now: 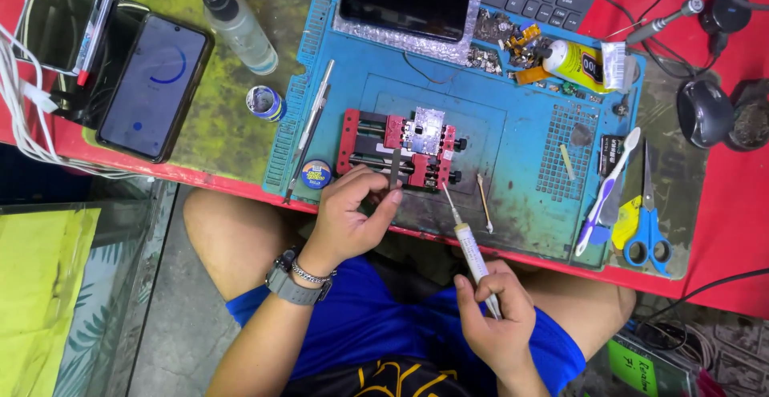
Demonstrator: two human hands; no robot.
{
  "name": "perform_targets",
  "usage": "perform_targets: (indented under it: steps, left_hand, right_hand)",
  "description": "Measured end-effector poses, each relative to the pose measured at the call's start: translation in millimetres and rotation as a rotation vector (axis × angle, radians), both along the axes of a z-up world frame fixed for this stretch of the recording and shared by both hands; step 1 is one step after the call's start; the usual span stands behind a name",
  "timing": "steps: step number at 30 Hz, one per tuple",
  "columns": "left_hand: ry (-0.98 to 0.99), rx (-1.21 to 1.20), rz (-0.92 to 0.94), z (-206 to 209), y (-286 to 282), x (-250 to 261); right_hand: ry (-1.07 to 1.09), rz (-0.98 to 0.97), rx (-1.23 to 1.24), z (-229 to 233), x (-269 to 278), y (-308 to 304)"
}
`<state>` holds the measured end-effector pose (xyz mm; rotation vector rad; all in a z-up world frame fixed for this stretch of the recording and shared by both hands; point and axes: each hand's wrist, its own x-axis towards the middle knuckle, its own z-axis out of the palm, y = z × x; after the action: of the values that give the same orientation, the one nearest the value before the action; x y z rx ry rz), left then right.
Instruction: The person uses a soldering iron to apply heat to a small electronic component held in a red vise. They then use a small brush to apply a substance from a container onto the component.
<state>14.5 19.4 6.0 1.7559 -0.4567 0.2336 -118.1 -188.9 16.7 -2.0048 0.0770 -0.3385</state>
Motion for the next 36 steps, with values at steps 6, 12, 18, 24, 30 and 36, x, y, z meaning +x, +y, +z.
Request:
perform_targets:
  steps: [6, 12, 18, 24, 30, 36]
  left_hand:
    - [-0.005, 0.007, 0.012, -1.7, 0.0, 0.2]
    - [-0.011, 0.006, 0.016, -0.9, -0.6, -0.3]
    - [-0.009, 0.010, 0.008, -0.5, -0.6, 0.1]
    - [-0.019, 0.012, 0.007, -1.0, -0.6, 0.3]
    - [-0.021, 0.019, 0.005, -0.4, -0.5, 0.5]
    - [-0.013, 0.023, 0.008, -0.4, -0.9, 0.6]
  right_hand:
    - [-0.030, -0.006, -0.096, 3.2, 6.0, 3.8]
    - [-0.029, -0.038, -0.097, -6.9, 1.3, 1.7]
    - [-0.011, -0.048, -0.126, -10.3, 1.4, 0.6]
    - [-0.011, -0.046, -0.115, -10.7, 2.0, 1.7]
    - [-0.013, -0.048, -0.117, -11.2, 2.1, 1.9]
    - [-0.013, -0.046, -0.124, -8.8, 4.2, 2.7]
